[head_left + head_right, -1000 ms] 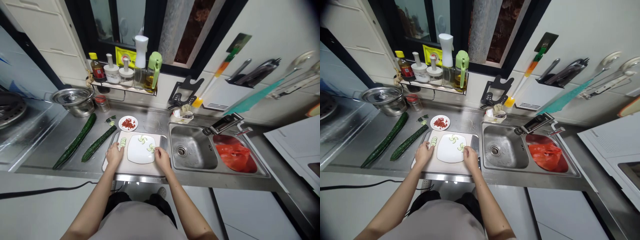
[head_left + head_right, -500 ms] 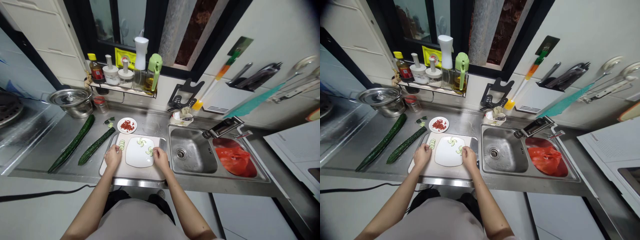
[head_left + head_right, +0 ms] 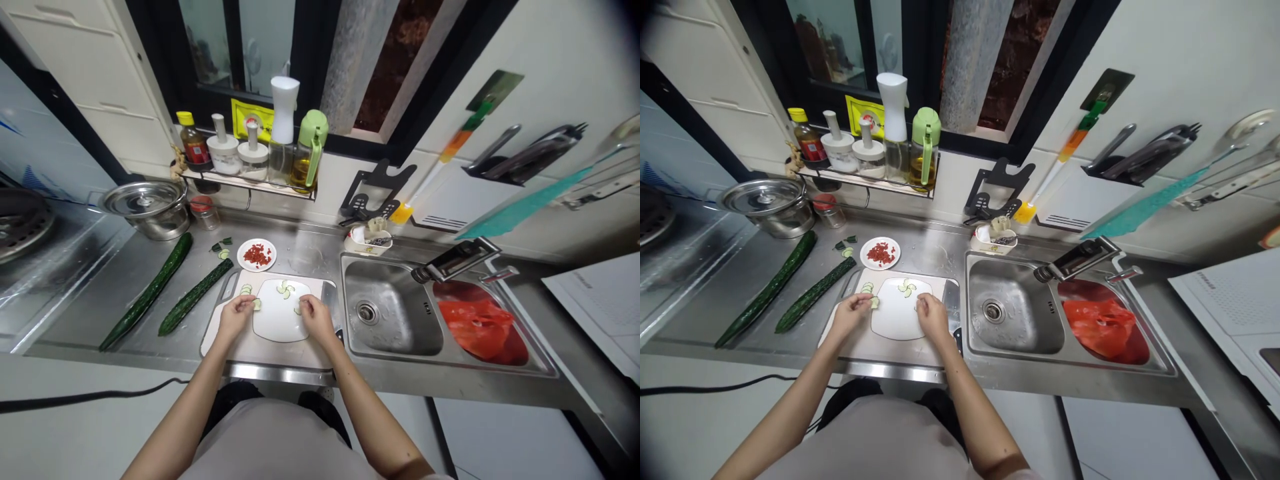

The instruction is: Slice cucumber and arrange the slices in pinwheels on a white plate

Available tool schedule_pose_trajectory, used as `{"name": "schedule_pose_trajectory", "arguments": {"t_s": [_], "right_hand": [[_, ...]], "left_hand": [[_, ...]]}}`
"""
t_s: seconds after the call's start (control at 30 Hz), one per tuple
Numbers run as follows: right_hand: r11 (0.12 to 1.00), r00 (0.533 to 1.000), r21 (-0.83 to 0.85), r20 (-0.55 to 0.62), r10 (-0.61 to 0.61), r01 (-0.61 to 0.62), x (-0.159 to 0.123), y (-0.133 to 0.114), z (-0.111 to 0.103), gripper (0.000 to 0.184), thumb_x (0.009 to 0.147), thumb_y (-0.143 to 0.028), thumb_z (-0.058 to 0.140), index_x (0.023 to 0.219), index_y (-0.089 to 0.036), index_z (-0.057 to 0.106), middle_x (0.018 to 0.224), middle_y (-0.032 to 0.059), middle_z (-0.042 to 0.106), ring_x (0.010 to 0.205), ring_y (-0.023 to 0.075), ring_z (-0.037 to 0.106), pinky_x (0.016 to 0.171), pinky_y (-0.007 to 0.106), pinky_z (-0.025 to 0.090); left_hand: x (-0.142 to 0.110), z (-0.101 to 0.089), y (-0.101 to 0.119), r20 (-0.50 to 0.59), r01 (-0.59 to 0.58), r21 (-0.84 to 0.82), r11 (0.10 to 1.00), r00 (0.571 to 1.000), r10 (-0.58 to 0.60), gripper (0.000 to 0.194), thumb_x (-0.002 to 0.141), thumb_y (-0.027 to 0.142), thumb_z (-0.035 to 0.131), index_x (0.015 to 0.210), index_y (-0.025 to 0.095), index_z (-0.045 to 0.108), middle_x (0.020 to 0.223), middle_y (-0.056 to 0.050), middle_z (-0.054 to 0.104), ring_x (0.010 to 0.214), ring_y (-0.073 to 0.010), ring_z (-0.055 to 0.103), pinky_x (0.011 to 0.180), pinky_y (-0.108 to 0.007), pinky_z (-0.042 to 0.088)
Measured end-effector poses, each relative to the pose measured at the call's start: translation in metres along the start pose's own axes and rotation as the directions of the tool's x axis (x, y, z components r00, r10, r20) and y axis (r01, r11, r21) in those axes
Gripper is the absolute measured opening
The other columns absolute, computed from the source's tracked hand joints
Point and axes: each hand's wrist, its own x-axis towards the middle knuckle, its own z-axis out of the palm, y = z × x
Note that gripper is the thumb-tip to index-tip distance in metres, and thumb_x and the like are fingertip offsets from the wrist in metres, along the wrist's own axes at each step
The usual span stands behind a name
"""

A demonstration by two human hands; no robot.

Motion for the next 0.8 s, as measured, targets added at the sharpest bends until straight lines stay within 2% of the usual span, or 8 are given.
{"name": "schedule_pose_trajectory", "arguments": {"t_s": [0.13, 0.3, 0.4, 0.5, 0.6, 0.7, 0.8], "right_hand": [[0.992, 0.996, 0.116, 0.068, -0.063, 0.055, 0.001, -0.020, 0.016, 0.023, 0.085, -0.030, 0.051, 0.100, -0.020, 0.066, 0.080, 0.0021, 0.065, 0.071, 0.0148, 0.057, 0.070, 0.026, 0.045], [0.969, 0.982, 0.216, 0.115, -0.151, 0.124, 0.004, -0.035, 0.031, 0.022, 0.086, -0.029, 0.054, 0.105, -0.021, 0.064, 0.092, 0.0030, 0.066, 0.081, 0.0145, 0.059, 0.077, 0.027, 0.046], [0.969, 0.978, 0.191, 0.108, -0.180, 0.157, 0.003, -0.039, 0.032, 0.012, 0.087, -0.026, 0.054, 0.091, -0.021, 0.064, 0.087, 0.0022, 0.065, 0.085, 0.0157, 0.058, 0.080, 0.028, 0.044], [0.968, 0.976, 0.164, 0.078, -0.205, 0.190, -0.001, -0.041, 0.027, 0.012, 0.088, -0.024, 0.053, 0.082, -0.020, 0.063, 0.083, 0.0020, 0.063, 0.085, 0.0162, 0.056, 0.082, 0.029, 0.042], [0.966, 0.970, 0.128, 0.062, -0.235, 0.225, -0.005, -0.043, 0.020, 0.016, 0.090, -0.027, 0.052, 0.085, -0.020, 0.065, 0.088, 0.0030, 0.064, 0.090, 0.0173, 0.055, 0.086, 0.030, 0.040], [0.959, 0.961, 0.104, 0.065, -0.270, 0.262, -0.008, -0.042, 0.015, 0.018, 0.092, -0.029, 0.051, 0.088, -0.021, 0.067, 0.093, 0.0039, 0.064, 0.094, 0.0181, 0.054, 0.088, 0.031, 0.040], [0.949, 0.951, 0.108, 0.061, -0.304, 0.296, -0.011, -0.040, 0.013, 0.018, 0.092, -0.028, 0.051, 0.091, -0.021, 0.068, 0.095, 0.0045, 0.064, 0.095, 0.0181, 0.053, 0.089, 0.032, 0.039]], "left_hand": [[-0.010, 0.008, 0.017, 0.139, 0.015, -0.104, 0.995, 0.990, 0.000, 0.047, 0.063, 0.050, 0.070, 0.093, 0.015, 0.071, 0.086, -0.008, 0.071, 0.078, -0.0163, 0.062, 0.072, -0.027, 0.048], [-0.016, 0.011, 0.032, 0.234, -0.015, -0.128, 0.992, 0.971, 0.045, 0.038, 0.065, 0.045, 0.070, 0.089, 0.016, 0.071, 0.083, -0.006, 0.070, 0.076, -0.0157, 0.061, 0.073, -0.028, 0.049], [-0.020, 0.013, 0.033, 0.267, -0.025, -0.154, 0.988, 0.961, 0.066, 0.033, 0.066, 0.041, 0.072, 0.088, 0.016, 0.070, 0.078, -0.003, 0.068, 0.073, -0.0139, 0.060, 0.072, -0.026, 0.048], [-0.025, 0.014, 0.031, 0.234, -0.010, -0.167, 0.986, 0.971, 0.050, 0.039, 0.065, 0.044, 0.073, 0.092, 0.015, 0.068, 0.072, -0.001, 0.065, 0.069, -0.0122, 0.058, 0.066, -0.024, 0.046], [-0.031, 0.016, 0.030, 0.231, 0.096, -0.158, 0.983, 0.971, -0.058, 0.051, 0.068, 0.055, 0.068, 0.098, 0.014, 0.065, 0.066, -0.001, 0.063, 0.058, -0.0102, 0.054, 0.054, -0.021, 0.040], [-0.036, 0.018, 0.032, 0.339, 0.260, -0.166, 0.951, 0.921, -0.193, 0.059, 0.073, 0.063, 0.059, 0.108, 0.015, 0.063, 0.072, -0.002, 0.066, 0.053, -0.0085, 0.052, 0.046, -0.019, 0.031], [-0.038, 0.020, 0.036, 0.407, 0.349, -0.235, 0.907, 0.883, -0.234, 0.056, 0.072, 0.057, 0.063, 0.114, 0.019, 0.059, 0.082, -0.003, 0.067, 0.057, -0.0075, 0.054, 0.046, -0.017, 0.029]]}}
